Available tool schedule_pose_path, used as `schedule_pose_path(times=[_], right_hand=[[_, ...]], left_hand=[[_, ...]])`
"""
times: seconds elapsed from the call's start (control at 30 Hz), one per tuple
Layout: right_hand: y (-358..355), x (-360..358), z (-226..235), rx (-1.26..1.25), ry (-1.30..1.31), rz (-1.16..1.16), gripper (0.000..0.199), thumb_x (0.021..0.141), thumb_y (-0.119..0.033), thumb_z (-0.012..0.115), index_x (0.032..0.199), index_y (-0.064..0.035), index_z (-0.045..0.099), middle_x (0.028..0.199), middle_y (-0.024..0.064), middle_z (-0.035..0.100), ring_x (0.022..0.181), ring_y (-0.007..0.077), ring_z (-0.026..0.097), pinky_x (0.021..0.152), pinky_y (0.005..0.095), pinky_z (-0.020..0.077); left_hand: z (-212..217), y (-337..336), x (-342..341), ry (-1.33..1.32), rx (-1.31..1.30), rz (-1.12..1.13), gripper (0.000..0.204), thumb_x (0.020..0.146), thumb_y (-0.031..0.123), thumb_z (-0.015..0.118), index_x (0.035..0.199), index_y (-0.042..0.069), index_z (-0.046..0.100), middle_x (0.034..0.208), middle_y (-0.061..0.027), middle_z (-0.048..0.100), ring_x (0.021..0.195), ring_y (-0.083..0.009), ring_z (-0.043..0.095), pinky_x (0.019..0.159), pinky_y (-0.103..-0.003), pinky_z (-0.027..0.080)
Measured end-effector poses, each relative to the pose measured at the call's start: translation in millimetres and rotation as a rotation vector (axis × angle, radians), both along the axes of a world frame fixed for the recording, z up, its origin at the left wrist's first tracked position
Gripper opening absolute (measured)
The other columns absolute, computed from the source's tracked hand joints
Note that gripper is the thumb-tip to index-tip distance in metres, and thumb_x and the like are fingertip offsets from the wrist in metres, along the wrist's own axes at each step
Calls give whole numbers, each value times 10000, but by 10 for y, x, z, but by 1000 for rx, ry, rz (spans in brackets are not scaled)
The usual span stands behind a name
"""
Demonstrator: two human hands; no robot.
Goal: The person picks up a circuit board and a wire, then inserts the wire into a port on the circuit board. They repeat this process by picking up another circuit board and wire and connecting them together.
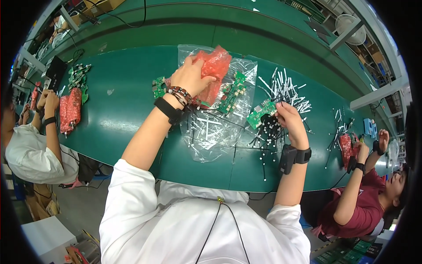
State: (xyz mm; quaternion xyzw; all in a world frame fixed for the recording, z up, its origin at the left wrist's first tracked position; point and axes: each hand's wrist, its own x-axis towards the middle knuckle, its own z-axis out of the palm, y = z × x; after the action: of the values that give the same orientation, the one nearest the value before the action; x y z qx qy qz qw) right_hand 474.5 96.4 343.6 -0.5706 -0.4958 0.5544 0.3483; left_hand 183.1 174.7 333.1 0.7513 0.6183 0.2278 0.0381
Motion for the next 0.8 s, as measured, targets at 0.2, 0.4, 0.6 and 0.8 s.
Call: schedule_pose_path(times=[0.2, 0.4, 0.6, 0.8], right_hand=[[173, -34, -72, 326, -972, -27, 236, 856, -245, 473, 799, -19, 511, 674, 75, 540, 534, 206, 473, 522, 312, 384], [189, -164, -20, 625, -941, -215, 249, 833, -262, 511, 906, -24, 521, 841, 156, 553, 763, 359, 546, 658, 404, 445], [196, -149, -62, 637, -1088, -147, 298, 792, -180, 570, 1023, -6, 501, 925, 176, 515, 852, 314, 502, 750, 353, 410], [7, -538, 177, 751, -860, 111, 478, 748, -159, 620, 1168, -26, 435, 1006, 167, 472, 939, 307, 465, 794, 356, 394]], left_hand=[[204, -82, -6, 56, 228, -104, 220, 781, 278, 549, 865, 78, 590, 879, -117, 580, 769, -318, 571, 629, -394, 471], [644, -90, 113, -24, 181, -114, 176, 801, 214, 506, 756, 59, 576, 716, -139, 586, 702, -327, 571, 598, -421, 455], [781, 59, 205, -323, 100, -326, 232, 827, 242, 493, 771, 22, 542, 697, -171, 557, 642, -341, 548, 556, -403, 428], [913, 270, 133, -655, 66, -366, 251, 848, 245, 488, 792, 6, 540, 630, -117, 556, 554, -235, 529, 531, -339, 413]])
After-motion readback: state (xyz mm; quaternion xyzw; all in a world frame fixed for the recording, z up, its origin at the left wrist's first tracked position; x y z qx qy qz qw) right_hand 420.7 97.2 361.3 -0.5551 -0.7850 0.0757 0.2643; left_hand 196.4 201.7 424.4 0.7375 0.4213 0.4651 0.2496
